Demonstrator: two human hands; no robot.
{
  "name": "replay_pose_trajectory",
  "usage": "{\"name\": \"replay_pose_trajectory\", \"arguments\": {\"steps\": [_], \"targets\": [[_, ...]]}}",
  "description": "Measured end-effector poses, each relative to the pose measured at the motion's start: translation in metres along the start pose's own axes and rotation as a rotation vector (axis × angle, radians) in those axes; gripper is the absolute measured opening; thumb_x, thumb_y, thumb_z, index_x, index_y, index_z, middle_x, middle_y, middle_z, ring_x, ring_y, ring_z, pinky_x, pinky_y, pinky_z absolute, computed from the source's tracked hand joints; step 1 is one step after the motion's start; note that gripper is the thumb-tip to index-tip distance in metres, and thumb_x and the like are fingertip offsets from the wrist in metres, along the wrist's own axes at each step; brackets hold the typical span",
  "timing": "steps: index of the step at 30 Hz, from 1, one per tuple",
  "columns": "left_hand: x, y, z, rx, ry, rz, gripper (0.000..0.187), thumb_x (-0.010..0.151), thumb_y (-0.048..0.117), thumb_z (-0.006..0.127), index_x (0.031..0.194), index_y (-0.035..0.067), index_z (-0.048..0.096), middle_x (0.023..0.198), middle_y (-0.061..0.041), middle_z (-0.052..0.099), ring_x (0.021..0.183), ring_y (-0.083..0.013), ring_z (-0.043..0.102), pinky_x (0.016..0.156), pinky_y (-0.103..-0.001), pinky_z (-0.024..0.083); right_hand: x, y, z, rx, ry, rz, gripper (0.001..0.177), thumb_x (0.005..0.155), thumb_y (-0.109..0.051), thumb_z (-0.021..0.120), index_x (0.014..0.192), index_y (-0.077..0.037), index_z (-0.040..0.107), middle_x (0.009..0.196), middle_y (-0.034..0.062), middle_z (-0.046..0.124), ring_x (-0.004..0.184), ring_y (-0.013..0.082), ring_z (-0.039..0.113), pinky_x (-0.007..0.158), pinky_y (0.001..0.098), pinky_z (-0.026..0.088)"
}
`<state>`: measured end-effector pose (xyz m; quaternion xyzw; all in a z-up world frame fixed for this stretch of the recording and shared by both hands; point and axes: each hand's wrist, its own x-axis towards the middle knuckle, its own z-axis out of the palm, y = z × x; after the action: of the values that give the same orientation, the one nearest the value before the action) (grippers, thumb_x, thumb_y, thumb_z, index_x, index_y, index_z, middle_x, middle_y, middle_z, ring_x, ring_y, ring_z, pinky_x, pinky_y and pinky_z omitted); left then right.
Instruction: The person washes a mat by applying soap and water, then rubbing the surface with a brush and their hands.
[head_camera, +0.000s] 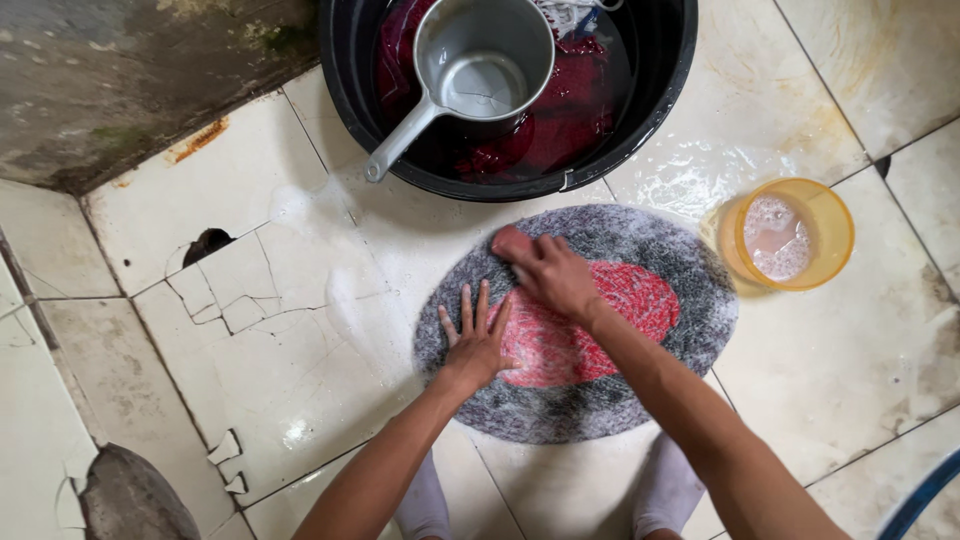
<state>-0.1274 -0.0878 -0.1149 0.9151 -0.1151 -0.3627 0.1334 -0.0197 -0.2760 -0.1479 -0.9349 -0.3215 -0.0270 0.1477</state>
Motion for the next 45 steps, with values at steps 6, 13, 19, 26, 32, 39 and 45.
{"name": "replay_pose_trajectory", "arguments": {"steps": [6, 13, 19, 26, 32, 39, 45], "targets": [[-0.004, -0.001, -0.004, -0.032, 0.009, 0.015, 0.121, 0.084, 0.065, 0.068, 0.165, 0.024, -0.011, 0.166, -0.022, -0.03, 0.151, -0.0476, -0.03, 0.11, -0.083, -0.011, -0.01, 0.052, -0.029, -0.09, -0.071, 0.299, 0.047, 0.105, -0.037, 0.054, 0.152, -0.036, 0.053, 0.103, 0.0154, 0.06, 0.086, 0.0298, 0.061, 0.063, 0.0422, 0.062], [0.001, -0.002, -0.002, -0.03, 0.002, 0.006, 0.121, 0.084, 0.066, 0.068, 0.165, 0.024, -0.011, 0.166, -0.023, -0.03, 0.15, -0.0487, -0.031, 0.109, -0.083, -0.012, -0.001, -0.013, -0.047, 0.214, -0.124, 0.441, 0.042, 0.107, -0.037, 0.054, 0.148, -0.044, 0.053, 0.103, 0.013, 0.057, 0.081, 0.0246, 0.06, 0.067, 0.0368, 0.06], [0.001, 0.001, -0.007, 0.025, -0.063, -0.025, 0.115, 0.086, 0.069, 0.066, 0.164, 0.02, -0.004, 0.168, -0.024, -0.029, 0.152, -0.0487, -0.032, 0.111, -0.083, -0.013, 0.002, -0.047, -0.011, 0.11, -0.05, 0.008, 0.049, 0.099, -0.042, 0.061, 0.147, -0.039, 0.055, 0.097, 0.0139, 0.058, 0.086, 0.0274, 0.06, 0.062, 0.0389, 0.058], [-0.005, -0.001, -0.008, -0.045, 0.008, 0.006, 0.12, 0.084, 0.063, 0.07, 0.165, 0.028, -0.011, 0.167, -0.02, -0.029, 0.15, -0.0455, -0.032, 0.111, -0.08, -0.014, -0.014, 0.026, 0.002, -0.04, -0.078, 0.13, 0.044, 0.104, -0.042, 0.058, 0.148, -0.037, 0.058, 0.101, 0.0094, 0.059, 0.086, 0.0228, 0.059, 0.072, 0.0366, 0.059], [-0.006, -0.001, -0.01, -0.044, 0.017, 0.015, 0.12, 0.083, 0.063, 0.071, 0.164, 0.029, -0.01, 0.168, -0.019, -0.028, 0.151, -0.0454, -0.03, 0.112, -0.08, -0.013, -0.023, 0.053, -0.042, -0.061, 0.077, 0.382, 0.05, 0.104, -0.034, 0.059, 0.154, -0.03, 0.054, 0.102, 0.0162, 0.057, 0.088, 0.0311, 0.06, 0.07, 0.0436, 0.058], [-0.003, -0.002, -0.011, -0.036, -0.034, -0.004, 0.119, 0.083, 0.066, 0.068, 0.165, 0.026, -0.009, 0.167, -0.019, -0.03, 0.151, -0.0453, -0.032, 0.111, -0.08, -0.015, -0.003, -0.021, -0.047, 0.286, -0.175, 0.526, 0.046, 0.107, -0.033, 0.054, 0.153, -0.035, 0.049, 0.106, 0.0173, 0.057, 0.083, 0.0287, 0.059, 0.071, 0.039, 0.058], [-0.006, -0.004, -0.008, 0.039, -0.018, -0.025, 0.113, 0.083, 0.07, 0.066, 0.166, 0.029, 0.001, 0.17, -0.014, -0.026, 0.154, -0.0408, -0.029, 0.114, -0.079, -0.013, -0.014, -0.028, -0.018, 0.11, 0.018, 0.099, 0.047, 0.101, -0.041, 0.06, 0.147, -0.036, 0.057, 0.101, 0.0143, 0.059, 0.087, 0.0276, 0.059, 0.074, 0.0397, 0.057]]}}
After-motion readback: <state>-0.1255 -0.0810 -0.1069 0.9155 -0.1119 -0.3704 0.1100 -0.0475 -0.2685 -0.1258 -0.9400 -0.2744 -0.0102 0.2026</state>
